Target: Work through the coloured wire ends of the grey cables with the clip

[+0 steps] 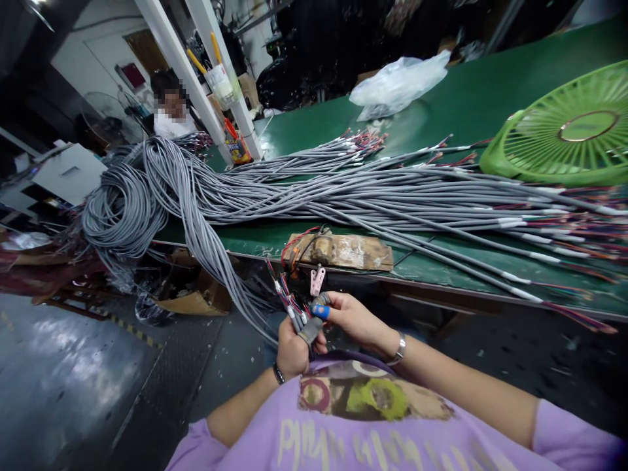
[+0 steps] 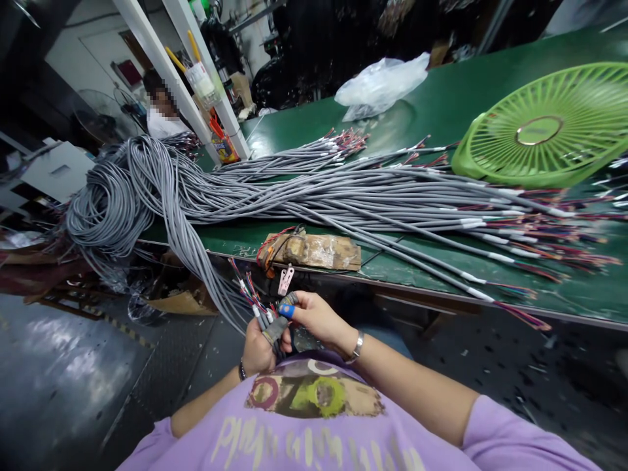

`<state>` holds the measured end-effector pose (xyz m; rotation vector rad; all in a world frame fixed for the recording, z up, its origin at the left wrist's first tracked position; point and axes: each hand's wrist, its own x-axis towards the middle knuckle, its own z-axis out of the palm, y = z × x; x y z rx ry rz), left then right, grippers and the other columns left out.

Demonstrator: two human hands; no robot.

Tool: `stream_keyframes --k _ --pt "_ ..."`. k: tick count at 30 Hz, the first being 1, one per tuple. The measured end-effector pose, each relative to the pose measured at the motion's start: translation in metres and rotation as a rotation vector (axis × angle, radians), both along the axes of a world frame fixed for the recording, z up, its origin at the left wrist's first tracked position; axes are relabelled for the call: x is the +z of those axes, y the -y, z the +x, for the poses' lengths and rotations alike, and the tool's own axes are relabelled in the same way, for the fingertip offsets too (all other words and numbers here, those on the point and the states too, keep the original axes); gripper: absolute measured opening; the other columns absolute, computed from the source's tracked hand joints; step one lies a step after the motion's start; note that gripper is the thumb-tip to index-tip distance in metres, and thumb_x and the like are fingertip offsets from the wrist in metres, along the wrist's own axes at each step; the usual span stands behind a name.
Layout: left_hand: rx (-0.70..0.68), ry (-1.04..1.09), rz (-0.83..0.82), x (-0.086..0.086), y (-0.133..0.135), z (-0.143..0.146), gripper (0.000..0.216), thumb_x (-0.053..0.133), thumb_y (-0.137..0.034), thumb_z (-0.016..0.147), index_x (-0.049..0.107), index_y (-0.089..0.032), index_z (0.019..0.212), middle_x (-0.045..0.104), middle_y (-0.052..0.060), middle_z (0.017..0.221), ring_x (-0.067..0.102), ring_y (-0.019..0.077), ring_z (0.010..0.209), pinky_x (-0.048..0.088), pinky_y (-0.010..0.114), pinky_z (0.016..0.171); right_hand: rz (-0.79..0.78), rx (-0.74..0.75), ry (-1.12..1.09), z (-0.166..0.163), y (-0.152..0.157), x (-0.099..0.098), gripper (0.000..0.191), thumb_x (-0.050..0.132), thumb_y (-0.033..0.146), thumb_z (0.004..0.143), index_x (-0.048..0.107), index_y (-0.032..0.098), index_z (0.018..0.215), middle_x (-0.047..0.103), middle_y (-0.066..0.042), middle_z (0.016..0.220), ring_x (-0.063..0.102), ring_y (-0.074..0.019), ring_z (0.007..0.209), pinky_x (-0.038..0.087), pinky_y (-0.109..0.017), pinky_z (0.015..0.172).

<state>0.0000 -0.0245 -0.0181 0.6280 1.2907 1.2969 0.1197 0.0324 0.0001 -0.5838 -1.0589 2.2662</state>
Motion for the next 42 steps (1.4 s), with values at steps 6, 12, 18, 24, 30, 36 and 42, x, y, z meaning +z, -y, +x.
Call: stream_keyframes --k 6,12,18,24,30,36,42 --pt "0.095 0.048 0.04 0.005 -0.001 -0.001 0.037 0.074 -0.045 0.062 0.054 -0.015 0.061 0.056 -0.002 0.046 0.046 0.007 0.033 0.034 0.018 0.035 0.01 -0.101 0.086 0.003 -0.004 -0.006 0.025 0.073 0.035 0.069 0.055 0.018 0.071 0.062 0.001 0.052 0.056 -0.0124 0.047 0.041 -0.026 0.05" --pt "0.112 0.053 0.042 0.004 -0.001 -0.002 0.033 0.073 -0.042 0.063 0.055 -0.015 0.062 0.056 -0.001 0.046 0.047 0.0075 0.034 0.034 0.018 0.035 0.033 -0.108 0.131 0.002 -0.004 -0.006 0.026 0.068 0.038 0.073 0.051 0.018 0.071 0.061 0.003 0.05 0.055 -0.0108 0.045 0.036 -0.023 0.048" --pt "0.049 0.004 0.035 -0.003 0.001 -0.002 0.033 0.072 -0.042 0.065 0.054 -0.014 0.06 0.055 -0.001 0.044 0.049 0.0089 0.035 0.034 0.018 0.036 0.061 -0.028 0.079 -0.004 -0.001 -0.003 0.028 0.063 0.042 0.078 0.046 0.02 0.076 0.062 0.001 0.048 0.059 -0.0164 0.043 0.038 -0.025 0.046" --pt "0.093 0.017 0.046 -0.004 0.0 -0.002 0.033 0.073 -0.042 0.065 0.055 -0.014 0.062 0.055 -0.002 0.045 0.046 0.0074 0.033 0.033 0.017 0.034 -0.05 -0.048 0.021 -0.004 0.004 -0.004 0.027 0.065 0.04 0.075 0.045 0.021 0.074 0.062 0.001 0.051 0.06 -0.0184 0.046 0.044 -0.03 0.049" --pt "0.128 0.092 0.055 0.003 0.0 -0.002 0.032 0.073 -0.042 0.063 0.056 -0.014 0.06 0.057 -0.001 0.046 0.047 0.0069 0.034 0.035 0.017 0.035 -0.12 -0.118 0.016 -0.006 0.003 -0.007 0.026 0.069 0.036 0.071 0.048 0.02 0.069 0.058 0.003 0.052 0.054 -0.0134 0.046 0.042 -0.028 0.051" --pt "0.163 0.125 0.116 0.014 -0.001 -0.001 0.03 0.072 -0.04 0.063 0.057 -0.015 0.063 0.057 -0.002 0.046 0.047 0.0071 0.035 0.035 0.017 0.036 -0.254 -0.329 0.002 -0.002 -0.015 -0.019 0.026 0.068 0.042 0.072 0.061 0.016 0.075 0.061 -0.001 0.069 0.053 -0.0096 0.059 0.044 -0.023 0.058" --pt "0.143 0.129 0.16 0.023 -0.011 0.009 0.031 0.071 -0.043 0.063 0.059 -0.014 0.061 0.057 -0.001 0.045 0.047 0.0072 0.034 0.033 0.017 0.035 -0.31 -0.283 -0.086 -0.007 -0.034 -0.014 0.032 0.065 0.048 0.075 0.064 0.016 0.076 0.063 -0.002 0.069 0.054 -0.0117 0.06 0.044 -0.024 0.057"
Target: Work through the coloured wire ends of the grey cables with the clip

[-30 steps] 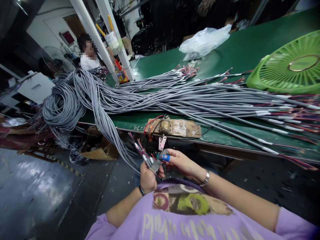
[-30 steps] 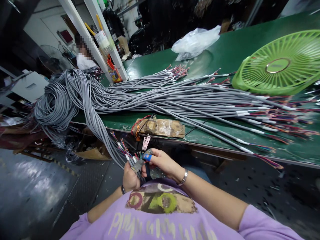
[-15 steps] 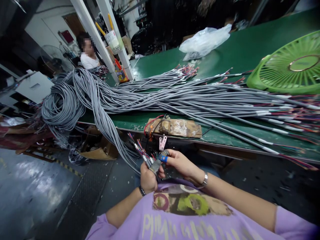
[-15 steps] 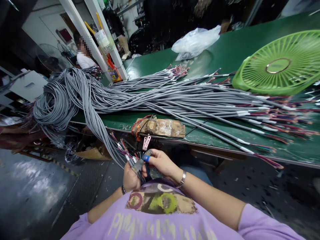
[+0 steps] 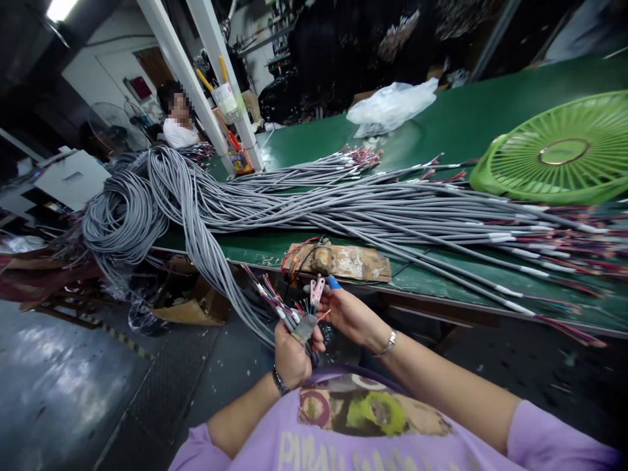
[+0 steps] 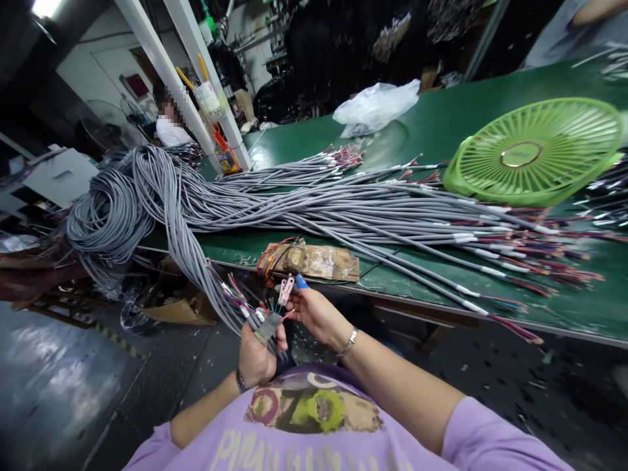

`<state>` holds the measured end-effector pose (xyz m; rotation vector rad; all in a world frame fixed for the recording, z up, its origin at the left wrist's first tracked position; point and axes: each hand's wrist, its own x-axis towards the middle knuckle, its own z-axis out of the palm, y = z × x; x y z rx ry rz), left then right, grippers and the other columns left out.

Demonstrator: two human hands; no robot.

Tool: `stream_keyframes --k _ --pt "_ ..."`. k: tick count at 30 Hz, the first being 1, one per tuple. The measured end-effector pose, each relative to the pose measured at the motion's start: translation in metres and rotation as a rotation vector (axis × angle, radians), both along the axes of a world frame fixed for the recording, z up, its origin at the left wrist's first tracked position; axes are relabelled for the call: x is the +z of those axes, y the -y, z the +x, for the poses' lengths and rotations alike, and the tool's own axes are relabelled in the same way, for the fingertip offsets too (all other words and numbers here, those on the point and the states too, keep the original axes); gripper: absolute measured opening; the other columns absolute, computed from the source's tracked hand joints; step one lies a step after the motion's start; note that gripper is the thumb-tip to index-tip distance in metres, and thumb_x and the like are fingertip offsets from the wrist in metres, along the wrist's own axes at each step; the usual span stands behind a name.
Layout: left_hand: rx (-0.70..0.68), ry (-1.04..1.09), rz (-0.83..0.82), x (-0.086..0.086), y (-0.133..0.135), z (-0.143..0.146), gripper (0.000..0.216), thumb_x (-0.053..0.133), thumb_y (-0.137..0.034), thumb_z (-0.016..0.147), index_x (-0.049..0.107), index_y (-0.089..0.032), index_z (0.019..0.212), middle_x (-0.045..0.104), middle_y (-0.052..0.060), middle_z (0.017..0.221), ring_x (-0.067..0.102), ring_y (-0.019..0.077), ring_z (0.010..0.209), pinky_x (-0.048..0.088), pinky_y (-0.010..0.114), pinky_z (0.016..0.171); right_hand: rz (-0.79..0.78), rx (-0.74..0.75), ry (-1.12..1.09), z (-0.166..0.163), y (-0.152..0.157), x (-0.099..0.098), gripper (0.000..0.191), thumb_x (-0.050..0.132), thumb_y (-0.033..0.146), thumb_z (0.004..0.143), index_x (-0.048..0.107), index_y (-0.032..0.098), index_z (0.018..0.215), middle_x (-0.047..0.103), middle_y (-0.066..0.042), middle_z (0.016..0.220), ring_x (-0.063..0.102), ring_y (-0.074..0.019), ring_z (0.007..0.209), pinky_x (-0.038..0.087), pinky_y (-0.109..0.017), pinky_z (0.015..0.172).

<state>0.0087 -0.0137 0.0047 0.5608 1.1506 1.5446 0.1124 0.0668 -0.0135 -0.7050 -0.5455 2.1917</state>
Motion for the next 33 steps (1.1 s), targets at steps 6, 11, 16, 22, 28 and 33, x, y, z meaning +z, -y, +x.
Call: stream_keyframes --k 6,11,16,22,28,33 --pt "0.006 -0.002 -0.029 -0.003 -0.006 0.003 0.026 0.071 -0.038 0.064 0.06 -0.014 0.065 0.057 -0.002 0.048 0.047 0.0069 0.035 0.034 0.018 0.035 0.015 -0.072 -0.019 -0.008 -0.002 0.001 0.03 0.072 0.044 0.071 0.067 0.015 0.075 0.062 -0.001 0.064 0.052 -0.0118 0.058 0.043 -0.026 0.059" --pt "0.003 -0.035 -0.041 -0.011 -0.004 0.001 0.026 0.071 -0.036 0.065 0.057 -0.015 0.061 0.057 -0.002 0.047 0.046 0.0064 0.034 0.034 0.017 0.035 -0.011 -0.142 -0.012 -0.011 -0.002 -0.001 0.027 0.074 0.042 0.07 0.069 0.016 0.076 0.064 -0.001 0.066 0.054 -0.0121 0.061 0.044 -0.025 0.06" --pt "-0.006 -0.045 -0.036 -0.011 -0.003 0.001 0.028 0.072 -0.039 0.064 0.059 -0.015 0.066 0.057 -0.002 0.047 0.045 0.0064 0.034 0.035 0.017 0.035 -0.041 -0.1 -0.021 -0.01 0.0 0.0 0.027 0.067 0.044 0.076 0.068 0.017 0.078 0.064 -0.002 0.068 0.054 -0.0119 0.061 0.045 -0.024 0.058" --pt "-0.004 -0.055 -0.03 -0.01 0.003 -0.003 0.032 0.072 -0.042 0.065 0.058 -0.014 0.06 0.056 -0.002 0.046 0.047 0.0066 0.035 0.034 0.017 0.035 -0.048 0.059 -0.047 0.0 0.004 0.003 0.044 0.05 0.058 0.083 0.063 0.016 0.076 0.063 -0.004 0.07 0.056 -0.0118 0.059 0.047 -0.024 0.057" --pt "0.034 -0.09 -0.027 -0.011 0.007 -0.006 0.033 0.073 -0.043 0.065 0.057 -0.014 0.059 0.057 -0.002 0.048 0.048 0.0065 0.037 0.035 0.017 0.037 0.006 0.082 0.029 0.003 0.004 0.01 0.035 0.058 0.052 0.08 0.063 0.017 0.075 0.061 -0.003 0.068 0.054 -0.0104 0.057 0.047 -0.022 0.053" --pt "0.042 -0.116 -0.01 -0.008 0.002 -0.004 0.034 0.072 -0.043 0.067 0.055 -0.015 0.059 0.057 -0.002 0.048 0.047 0.0065 0.036 0.035 0.018 0.037 0.104 0.01 0.073 0.0 0.005 0.011 0.023 0.068 0.039 0.076 0.062 0.016 0.072 0.058 0.0 0.063 0.051 -0.0092 0.056 0.046 -0.021 0.053"
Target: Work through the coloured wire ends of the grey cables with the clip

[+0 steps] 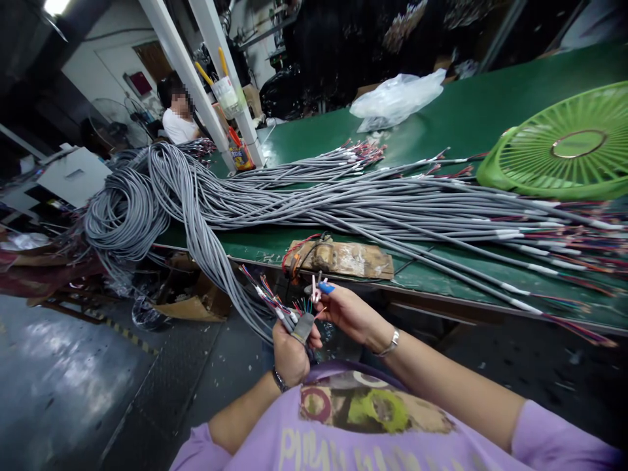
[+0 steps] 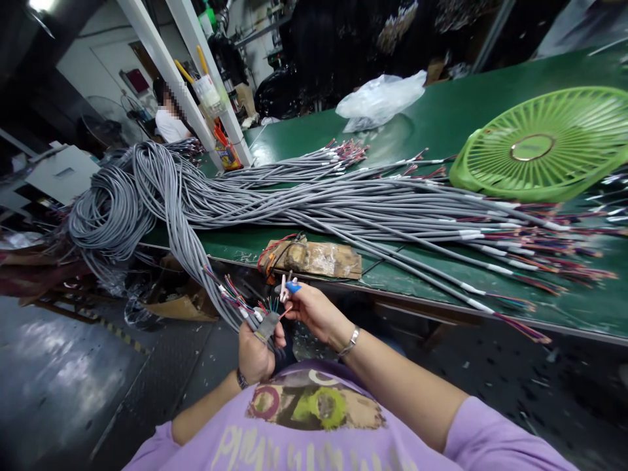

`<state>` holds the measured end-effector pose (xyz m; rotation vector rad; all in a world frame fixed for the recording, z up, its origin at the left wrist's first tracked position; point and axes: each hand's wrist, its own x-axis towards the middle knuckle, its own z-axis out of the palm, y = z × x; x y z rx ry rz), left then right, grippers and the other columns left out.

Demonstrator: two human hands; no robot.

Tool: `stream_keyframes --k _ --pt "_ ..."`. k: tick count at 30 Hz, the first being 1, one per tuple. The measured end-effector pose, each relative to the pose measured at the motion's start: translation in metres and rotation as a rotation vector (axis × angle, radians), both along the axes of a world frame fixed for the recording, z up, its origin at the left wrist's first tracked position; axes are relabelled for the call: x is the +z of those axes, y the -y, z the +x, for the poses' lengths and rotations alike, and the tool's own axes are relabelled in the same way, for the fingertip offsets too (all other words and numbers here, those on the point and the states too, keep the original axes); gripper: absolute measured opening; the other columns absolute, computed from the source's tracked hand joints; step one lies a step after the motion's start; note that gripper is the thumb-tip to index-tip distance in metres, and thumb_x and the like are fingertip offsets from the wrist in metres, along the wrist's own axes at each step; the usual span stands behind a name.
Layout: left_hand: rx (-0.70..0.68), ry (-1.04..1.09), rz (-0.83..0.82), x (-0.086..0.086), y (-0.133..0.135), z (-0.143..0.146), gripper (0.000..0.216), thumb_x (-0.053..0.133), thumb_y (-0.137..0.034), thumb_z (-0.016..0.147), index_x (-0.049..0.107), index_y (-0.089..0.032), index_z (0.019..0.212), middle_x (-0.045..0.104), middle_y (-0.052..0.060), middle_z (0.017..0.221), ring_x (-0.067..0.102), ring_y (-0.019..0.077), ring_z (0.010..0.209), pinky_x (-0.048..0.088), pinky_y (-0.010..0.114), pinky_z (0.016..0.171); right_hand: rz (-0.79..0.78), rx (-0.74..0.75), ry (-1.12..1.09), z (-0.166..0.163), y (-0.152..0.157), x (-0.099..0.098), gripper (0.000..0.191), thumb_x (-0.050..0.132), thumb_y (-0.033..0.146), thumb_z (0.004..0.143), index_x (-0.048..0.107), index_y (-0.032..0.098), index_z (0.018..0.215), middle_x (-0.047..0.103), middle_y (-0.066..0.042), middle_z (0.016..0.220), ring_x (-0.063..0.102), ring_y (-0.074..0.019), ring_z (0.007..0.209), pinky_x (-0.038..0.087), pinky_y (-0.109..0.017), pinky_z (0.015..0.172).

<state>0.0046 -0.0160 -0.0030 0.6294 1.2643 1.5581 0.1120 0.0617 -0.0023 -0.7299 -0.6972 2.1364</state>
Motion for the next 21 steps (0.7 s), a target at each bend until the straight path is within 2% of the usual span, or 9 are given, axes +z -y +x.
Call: stream_keyframes --k 5,10,17,21 --pt "0.005 0.017 -0.006 -0.001 -0.005 0.002 0.031 0.072 -0.04 0.067 0.054 -0.015 0.064 0.058 -0.003 0.049 0.047 0.0065 0.036 0.035 0.018 0.037 -0.035 -0.02 -0.048 -0.004 -0.003 -0.005 0.033 0.07 0.048 0.072 0.065 0.016 0.075 0.061 -0.001 0.068 0.052 -0.01 0.058 0.047 -0.023 0.056" --pt "0.002 0.0 -0.02 -0.002 -0.007 0.002 0.032 0.072 -0.042 0.066 0.053 -0.016 0.066 0.059 -0.003 0.05 0.048 0.0066 0.036 0.034 0.018 0.037 -0.093 -0.011 -0.112 -0.008 -0.007 -0.008 0.034 0.075 0.047 0.066 0.066 0.016 0.075 0.062 0.0 0.065 0.051 -0.0096 0.057 0.043 -0.024 0.056" --pt "-0.005 -0.032 -0.053 -0.004 -0.007 0.004 0.033 0.073 -0.043 0.065 0.053 -0.016 0.066 0.057 -0.003 0.048 0.047 0.0067 0.035 0.032 0.018 0.037 -0.143 -0.118 -0.105 -0.013 -0.007 -0.009 0.034 0.079 0.045 0.061 0.065 0.016 0.072 0.064 0.0 0.066 0.052 -0.0098 0.06 0.04 -0.024 0.057" --pt "0.001 -0.043 -0.056 -0.003 -0.007 0.004 0.035 0.074 -0.044 0.063 0.053 -0.016 0.065 0.058 -0.003 0.048 0.047 0.0068 0.036 0.033 0.018 0.037 -0.13 -0.089 -0.127 -0.015 -0.005 -0.008 0.034 0.075 0.047 0.066 0.065 0.016 0.076 0.063 0.0 0.066 0.052 -0.0096 0.057 0.041 -0.023 0.054"
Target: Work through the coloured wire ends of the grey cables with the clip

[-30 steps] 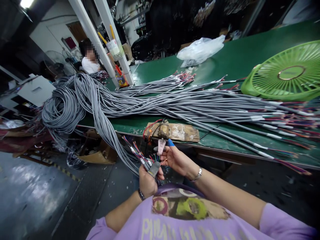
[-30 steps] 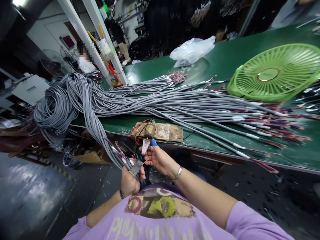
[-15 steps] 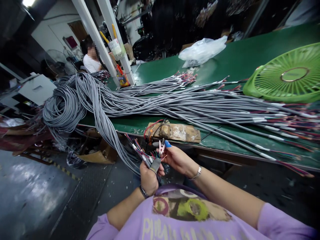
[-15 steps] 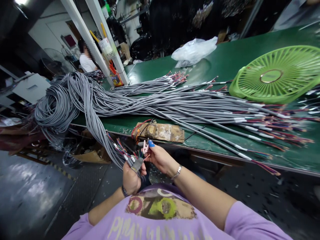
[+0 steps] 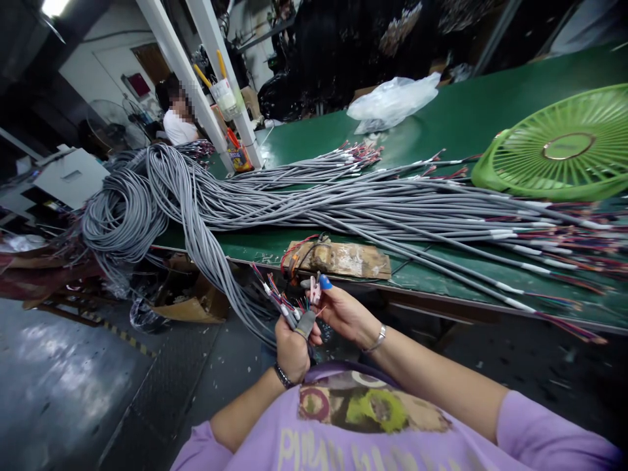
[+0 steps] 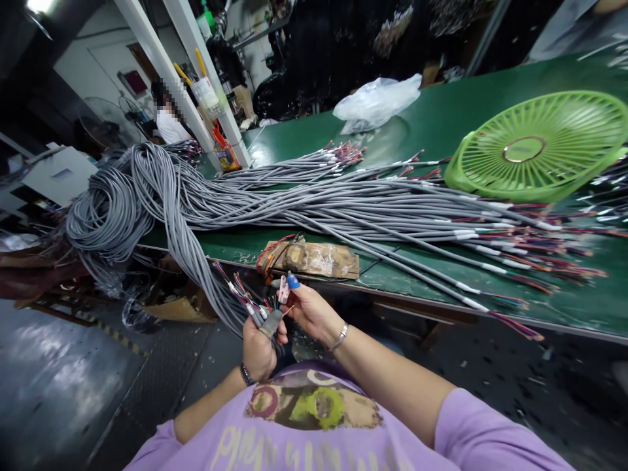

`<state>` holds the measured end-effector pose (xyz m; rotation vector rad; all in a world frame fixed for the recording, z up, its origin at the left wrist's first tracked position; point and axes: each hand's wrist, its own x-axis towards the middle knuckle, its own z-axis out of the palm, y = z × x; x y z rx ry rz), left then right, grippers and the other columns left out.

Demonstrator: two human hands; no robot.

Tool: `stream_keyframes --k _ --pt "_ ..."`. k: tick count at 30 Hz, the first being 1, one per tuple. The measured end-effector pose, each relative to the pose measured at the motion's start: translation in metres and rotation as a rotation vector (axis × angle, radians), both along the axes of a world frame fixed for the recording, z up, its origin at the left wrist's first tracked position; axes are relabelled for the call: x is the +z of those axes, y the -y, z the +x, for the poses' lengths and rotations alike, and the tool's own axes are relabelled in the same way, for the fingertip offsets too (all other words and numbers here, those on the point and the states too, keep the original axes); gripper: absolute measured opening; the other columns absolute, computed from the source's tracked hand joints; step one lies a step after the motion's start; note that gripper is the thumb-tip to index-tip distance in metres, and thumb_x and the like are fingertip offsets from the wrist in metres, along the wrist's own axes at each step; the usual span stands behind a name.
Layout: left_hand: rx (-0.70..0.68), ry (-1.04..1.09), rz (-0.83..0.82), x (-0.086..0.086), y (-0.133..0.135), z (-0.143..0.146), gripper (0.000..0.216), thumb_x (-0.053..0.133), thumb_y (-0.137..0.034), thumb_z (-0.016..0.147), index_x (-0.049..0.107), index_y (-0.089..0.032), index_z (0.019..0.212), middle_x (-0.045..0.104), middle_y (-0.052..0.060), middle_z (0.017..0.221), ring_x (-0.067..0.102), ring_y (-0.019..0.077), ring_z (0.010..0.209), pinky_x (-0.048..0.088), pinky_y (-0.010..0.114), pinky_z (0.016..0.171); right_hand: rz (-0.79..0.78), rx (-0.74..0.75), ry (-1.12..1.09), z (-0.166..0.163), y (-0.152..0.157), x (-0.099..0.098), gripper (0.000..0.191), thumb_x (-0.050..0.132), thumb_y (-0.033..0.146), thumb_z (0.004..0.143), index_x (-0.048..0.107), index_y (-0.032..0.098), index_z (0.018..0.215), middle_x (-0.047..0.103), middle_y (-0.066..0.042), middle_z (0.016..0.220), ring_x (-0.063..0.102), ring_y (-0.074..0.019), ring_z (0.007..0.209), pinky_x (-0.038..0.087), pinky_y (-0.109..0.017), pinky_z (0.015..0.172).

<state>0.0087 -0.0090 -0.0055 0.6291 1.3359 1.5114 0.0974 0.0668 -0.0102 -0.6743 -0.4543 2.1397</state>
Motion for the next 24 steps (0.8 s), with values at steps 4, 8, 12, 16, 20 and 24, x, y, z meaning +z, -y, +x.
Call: stream_keyframes --k 4,8,12,16,20,24 --pt "0.008 -0.004 0.0 0.0 0.003 -0.003 0.036 0.073 -0.046 0.063 0.053 -0.015 0.063 0.057 -0.003 0.048 0.047 0.0068 0.036 0.033 0.018 0.037 0.034 0.079 -0.017 0.006 0.002 -0.002 0.037 0.063 0.054 0.076 0.064 0.017 0.079 0.062 -0.001 0.067 0.053 -0.0105 0.057 0.043 -0.023 0.053" --pt "0.009 -0.004 0.019 -0.009 0.01 -0.008 0.036 0.072 -0.046 0.066 0.054 -0.015 0.062 0.057 -0.003 0.049 0.047 0.0067 0.036 0.036 0.018 0.038 0.064 0.19 0.039 0.017 0.011 -0.007 0.037 0.067 0.052 0.072 0.063 0.017 0.079 0.065 -0.003 0.075 0.058 -0.0111 0.063 0.046 -0.023 0.058" --pt "-0.024 -0.047 -0.007 -0.02 0.016 -0.013 0.036 0.072 -0.047 0.067 0.054 -0.015 0.065 0.058 -0.002 0.05 0.049 0.008 0.037 0.038 0.019 0.038 0.23 0.299 0.096 0.024 0.025 -0.003 0.03 0.073 0.042 0.07 0.059 0.016 0.075 0.064 -0.001 0.065 0.058 -0.012 0.056 0.045 -0.025 0.057" --pt "-0.235 -0.122 -0.069 -0.015 0.017 -0.016 0.037 0.072 -0.049 0.065 0.056 -0.015 0.067 0.061 0.001 0.049 0.051 0.0106 0.036 0.038 0.02 0.038 0.363 0.425 0.138 0.026 0.029 0.006 0.026 0.067 0.042 0.074 0.056 0.018 0.074 0.061 0.001 0.051 0.059 -0.0167 0.048 0.044 -0.03 0.053" --pt "-0.45 -0.187 -0.137 -0.001 0.015 -0.019 0.033 0.073 -0.044 0.065 0.059 -0.014 0.063 0.06 0.002 0.045 0.052 0.0116 0.035 0.036 0.02 0.037 0.498 0.373 0.36 0.031 0.02 0.004 0.03 0.072 0.043 0.068 0.059 0.016 0.067 0.063 0.001 0.055 0.055 -0.0123 0.049 0.042 -0.026 0.053" --pt "-0.326 -0.119 -0.114 -0.001 0.012 -0.017 0.037 0.068 -0.046 0.069 0.058 -0.013 0.055 0.059 0.003 0.045 0.05 0.0093 0.033 0.031 0.019 0.035 0.468 0.233 0.438 0.039 0.016 -0.003 0.031 0.071 0.045 0.069 0.063 0.015 0.071 0.064 0.0 0.065 0.053 -0.0101 0.057 0.042 -0.024 0.058"
